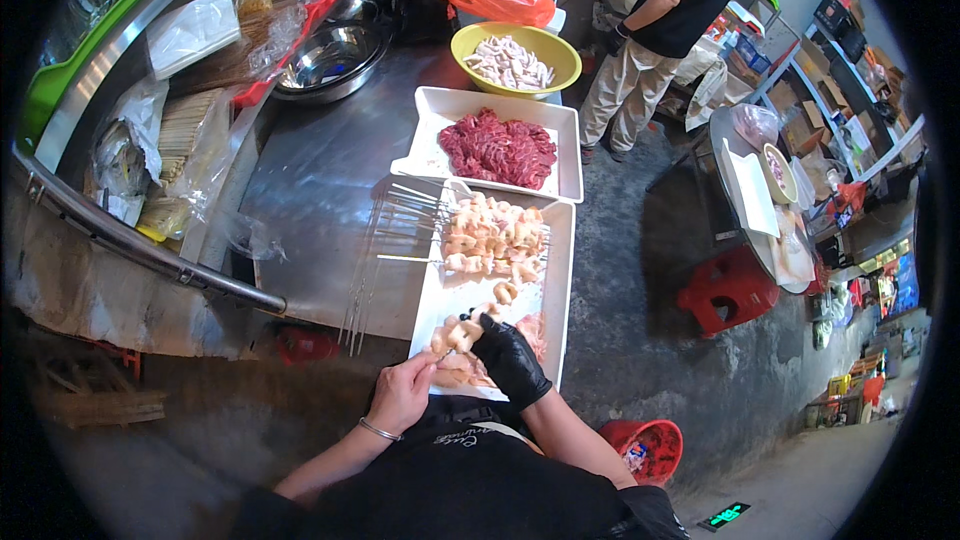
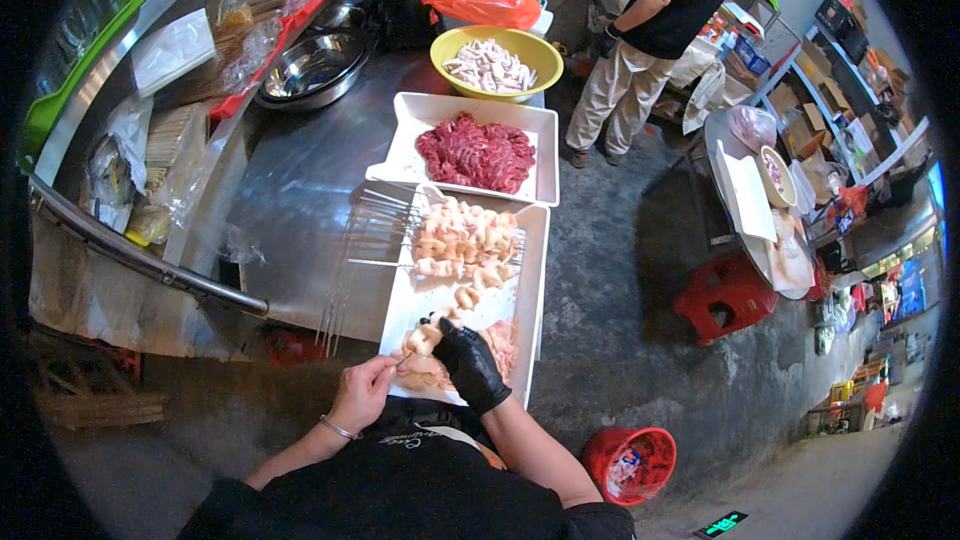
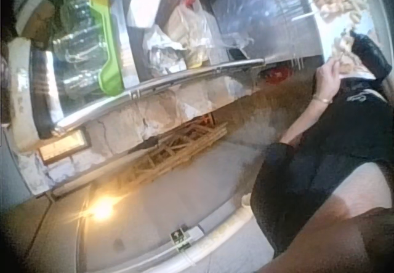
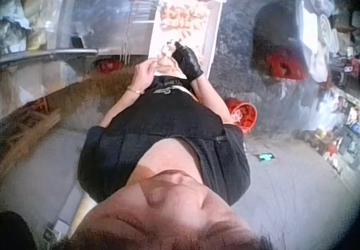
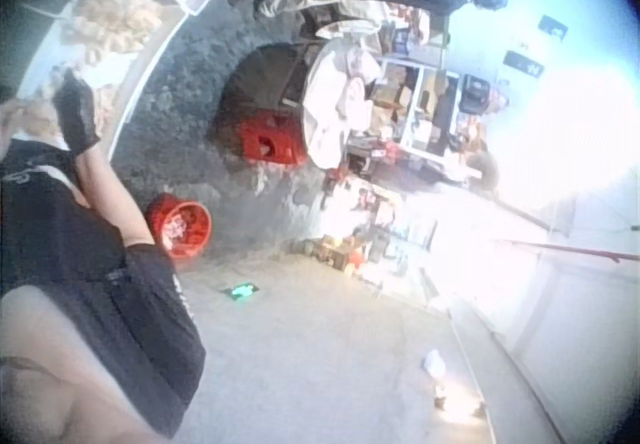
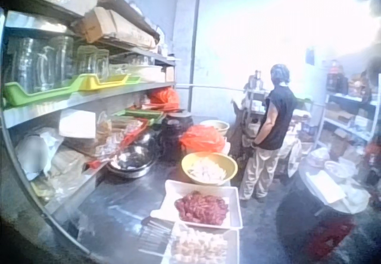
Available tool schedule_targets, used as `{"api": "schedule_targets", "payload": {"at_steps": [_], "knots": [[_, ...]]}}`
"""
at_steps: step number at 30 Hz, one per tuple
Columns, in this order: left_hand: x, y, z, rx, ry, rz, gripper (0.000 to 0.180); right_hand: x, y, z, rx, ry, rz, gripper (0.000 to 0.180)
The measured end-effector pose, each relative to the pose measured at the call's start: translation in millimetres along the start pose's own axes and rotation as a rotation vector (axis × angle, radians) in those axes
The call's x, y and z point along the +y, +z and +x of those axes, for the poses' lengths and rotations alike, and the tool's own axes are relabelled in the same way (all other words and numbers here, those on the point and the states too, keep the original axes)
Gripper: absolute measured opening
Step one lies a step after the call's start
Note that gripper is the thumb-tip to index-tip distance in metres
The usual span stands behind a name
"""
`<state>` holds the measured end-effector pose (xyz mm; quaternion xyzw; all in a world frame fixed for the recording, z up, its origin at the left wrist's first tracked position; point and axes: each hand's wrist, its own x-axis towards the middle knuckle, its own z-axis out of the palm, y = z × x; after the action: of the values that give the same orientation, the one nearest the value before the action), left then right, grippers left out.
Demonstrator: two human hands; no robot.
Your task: The person threads pieces of raw chicken onto metal skewers at a food preparation counter. They pick up chicken pieces with gloved hands and slide them onto skewers, then place the completed skewers on a tray. A second person is visible in the background working at another station.
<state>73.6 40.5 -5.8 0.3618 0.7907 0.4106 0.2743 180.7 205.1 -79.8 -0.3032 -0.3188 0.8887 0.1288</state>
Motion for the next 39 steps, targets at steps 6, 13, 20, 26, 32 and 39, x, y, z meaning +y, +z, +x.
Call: {"api": "schedule_targets", "payload": {"at_steps": [6, 13, 20, 26, 32, 39], "knots": [[-8, -3, -4, -0.087, -0.078, -0.057, 0.015, -22, 3, 1, 0.093, -0.076, 0.184, 0.039], [-10, -13, -5, -0.096, -0.015, -0.041, 0.015, -19, -11, 8, 0.247, -0.024, 0.264, 0.036], [-28, -22, -1, -0.175, -0.082, -0.035, 0.015, -20, -20, 10, 0.087, -0.165, 0.181, 0.033], [-28, -40, 15, -0.243, -0.113, 0.068, 0.015, -30, -36, 14, 0.262, -0.156, 0.294, 0.026], [-35, -63, 79, 0.012, 0.157, 0.286, 0.017, -10, -38, 23, 0.325, -0.127, 0.385, 0.028], [-50, -43, 200, -0.048, 0.244, 0.533, 0.016, -10, -47, 3, 0.224, -0.015, 0.222, 0.042]]}}
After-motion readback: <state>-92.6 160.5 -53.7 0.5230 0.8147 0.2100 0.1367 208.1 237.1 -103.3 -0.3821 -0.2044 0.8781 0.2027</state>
